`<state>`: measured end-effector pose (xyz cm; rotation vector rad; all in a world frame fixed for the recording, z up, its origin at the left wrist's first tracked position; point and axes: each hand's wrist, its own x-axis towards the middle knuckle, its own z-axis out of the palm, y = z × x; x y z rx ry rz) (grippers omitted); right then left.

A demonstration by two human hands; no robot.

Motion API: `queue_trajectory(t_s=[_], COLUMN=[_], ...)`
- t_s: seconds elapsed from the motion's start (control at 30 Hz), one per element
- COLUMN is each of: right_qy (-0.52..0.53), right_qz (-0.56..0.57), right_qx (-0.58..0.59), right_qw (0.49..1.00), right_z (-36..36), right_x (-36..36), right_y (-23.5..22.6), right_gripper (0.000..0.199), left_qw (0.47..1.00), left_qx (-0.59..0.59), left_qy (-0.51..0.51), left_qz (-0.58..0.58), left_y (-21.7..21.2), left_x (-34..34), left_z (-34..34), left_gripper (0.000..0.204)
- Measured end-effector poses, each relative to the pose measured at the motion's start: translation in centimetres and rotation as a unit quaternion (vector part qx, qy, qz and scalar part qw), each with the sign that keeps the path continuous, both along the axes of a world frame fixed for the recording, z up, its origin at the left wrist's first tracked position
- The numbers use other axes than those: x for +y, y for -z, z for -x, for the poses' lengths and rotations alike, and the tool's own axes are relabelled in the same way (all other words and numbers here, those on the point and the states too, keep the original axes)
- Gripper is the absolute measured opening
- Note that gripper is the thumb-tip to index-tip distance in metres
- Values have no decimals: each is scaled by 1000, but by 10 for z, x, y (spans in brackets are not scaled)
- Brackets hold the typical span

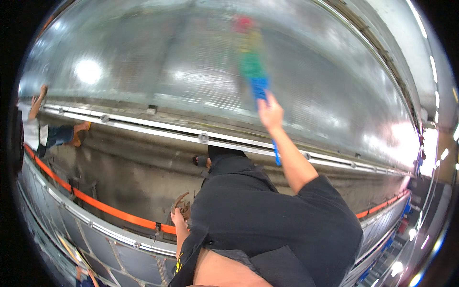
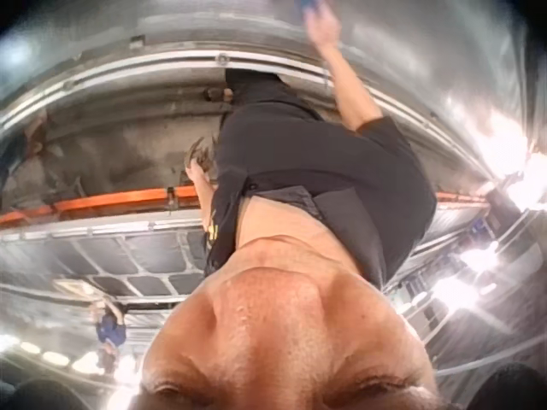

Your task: The person cleans a large curved glass panel using a rainbow-colored duster and a brown cloth. They wipe the surface in broad strokes and then scrub specific areas with the cloth, working alongside another person.

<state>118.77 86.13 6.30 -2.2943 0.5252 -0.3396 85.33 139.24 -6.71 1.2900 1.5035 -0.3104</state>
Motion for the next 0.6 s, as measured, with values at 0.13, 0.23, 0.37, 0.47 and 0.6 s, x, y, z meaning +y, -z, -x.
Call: queue_trajectory(t_s=[0.13, 0.23, 0.37, 0.47, 0.6], right_qy=[73, -72, -290, -381, -412], right_qz=[37, 54, -119, -171, -273], right_qx=[125, 65, 264, 183, 110], right_qw=[989, 994, 912, 890, 863], right_z=[11, -16, -114, -169, -221], right_x=[-26, 39, 190, 244, 225], right_y=[37, 93, 46, 60, 30], right_gripper=[55, 55, 52, 54, 53], left_qw=[1000, 998, 994, 987, 984], left_qx=[-2, -39, -25, -27, -45], left_qy=[30, 47, 81, 134, 147], left_qz=[-2, -20, -63, -85, -93], left_y=[-1, -12, -49, -64, -75], left_x=[9, 20, 48, 38, 48], left_z=[-45, -88, -120, -197, -243], left_gripper=[49, 50, 51, 55, 54])
